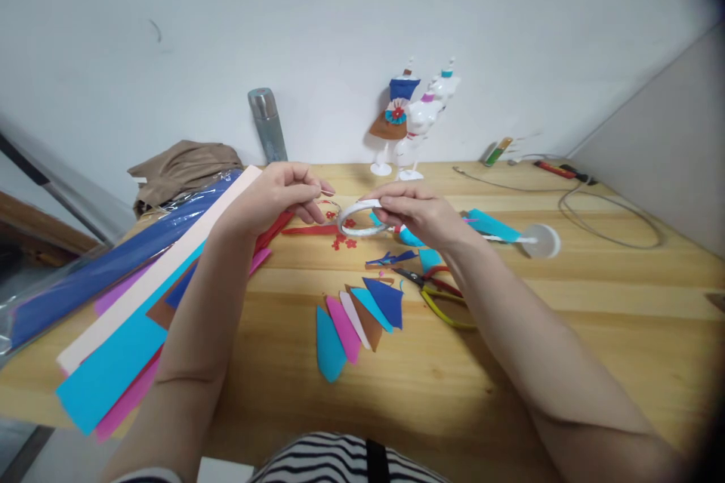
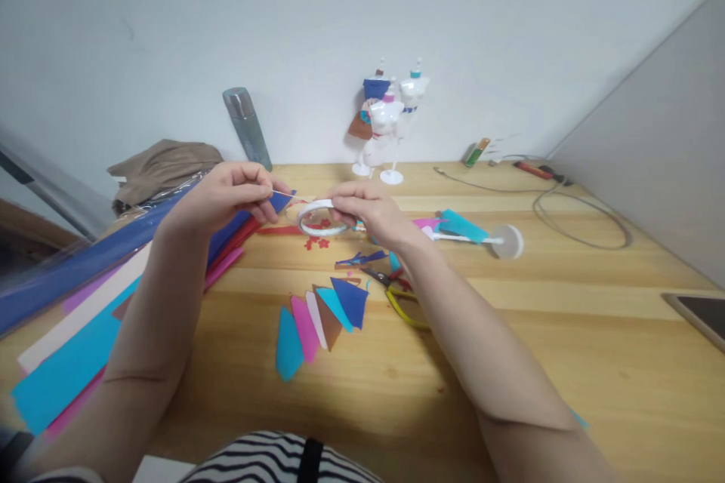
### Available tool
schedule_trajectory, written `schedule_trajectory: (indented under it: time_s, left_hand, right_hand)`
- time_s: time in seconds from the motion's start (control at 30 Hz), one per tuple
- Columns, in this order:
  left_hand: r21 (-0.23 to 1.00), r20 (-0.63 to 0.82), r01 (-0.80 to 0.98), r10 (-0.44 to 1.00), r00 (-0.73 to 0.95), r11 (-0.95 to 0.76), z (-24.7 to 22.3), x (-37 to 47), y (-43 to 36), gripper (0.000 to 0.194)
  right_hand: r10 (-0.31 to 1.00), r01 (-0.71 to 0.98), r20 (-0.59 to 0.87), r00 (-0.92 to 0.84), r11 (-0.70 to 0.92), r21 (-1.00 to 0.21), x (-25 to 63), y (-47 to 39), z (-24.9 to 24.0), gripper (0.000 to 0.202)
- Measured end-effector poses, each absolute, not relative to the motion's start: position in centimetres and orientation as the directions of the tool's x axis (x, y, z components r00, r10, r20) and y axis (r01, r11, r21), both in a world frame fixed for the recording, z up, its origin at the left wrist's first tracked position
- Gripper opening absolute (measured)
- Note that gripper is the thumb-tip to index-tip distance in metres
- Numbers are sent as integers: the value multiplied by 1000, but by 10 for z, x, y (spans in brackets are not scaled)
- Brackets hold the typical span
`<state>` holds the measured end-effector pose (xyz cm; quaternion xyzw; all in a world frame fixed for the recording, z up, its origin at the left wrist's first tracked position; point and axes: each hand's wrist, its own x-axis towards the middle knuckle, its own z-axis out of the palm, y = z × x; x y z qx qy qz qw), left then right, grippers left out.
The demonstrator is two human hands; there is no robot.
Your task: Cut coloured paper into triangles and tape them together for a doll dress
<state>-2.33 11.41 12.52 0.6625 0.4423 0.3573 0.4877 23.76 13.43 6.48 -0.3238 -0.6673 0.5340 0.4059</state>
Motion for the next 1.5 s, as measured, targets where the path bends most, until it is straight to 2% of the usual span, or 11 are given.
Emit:
schedule_trajectory:
  time_s: [0.1, 0.2, 0.3, 0.37, 0.5, 0.7, 0.93, 1.23, 1.5]
  left_hand:
    - [961, 69, 234, 945, 319, -149, 123, -24, 116, 17]
    - [951, 107, 245, 946, 306, -187, 127, -20, 109, 16]
    - [949, 148, 227, 945, 293, -219, 131, -15, 101, 15]
    - [949, 173, 209, 946, 276, -234, 132, -14, 100, 15]
    - [956, 177, 185, 951, 254, -227, 126, -19, 109, 16]
    - [974, 80, 176, 939, 334, -146, 117, -21, 122, 24]
    - [978, 59, 166, 927, 370, -129, 119, -17, 118, 21]
    - [974, 64, 178, 923, 379, -140, 121, -14, 113, 18]
    - [988, -2, 141, 921, 389, -58, 113, -2, 115, 13]
  right_hand:
    - [868, 101, 308, -390, 372, -923, 238, 131, 69, 22]
    - [821, 256, 431, -375, 538, -803, 237, 128, 74, 19]
    - [778, 327, 488, -395, 616, -717, 235, 126, 76, 21]
    - [773, 326, 496, -397, 623, -711, 234, 125, 76, 21]
    - [814, 210, 463, -349, 550, -808, 236, 123, 76, 19]
    - [875, 8, 423, -237, 437, -899, 238, 123, 72, 19]
    - [902, -70, 393, -180, 387, -919, 237, 125, 66, 29]
    - [896, -129, 421, -138, 405, -905, 233, 123, 69, 21]
    - [905, -302, 416, -90, 373, -877, 224, 121, 67, 20]
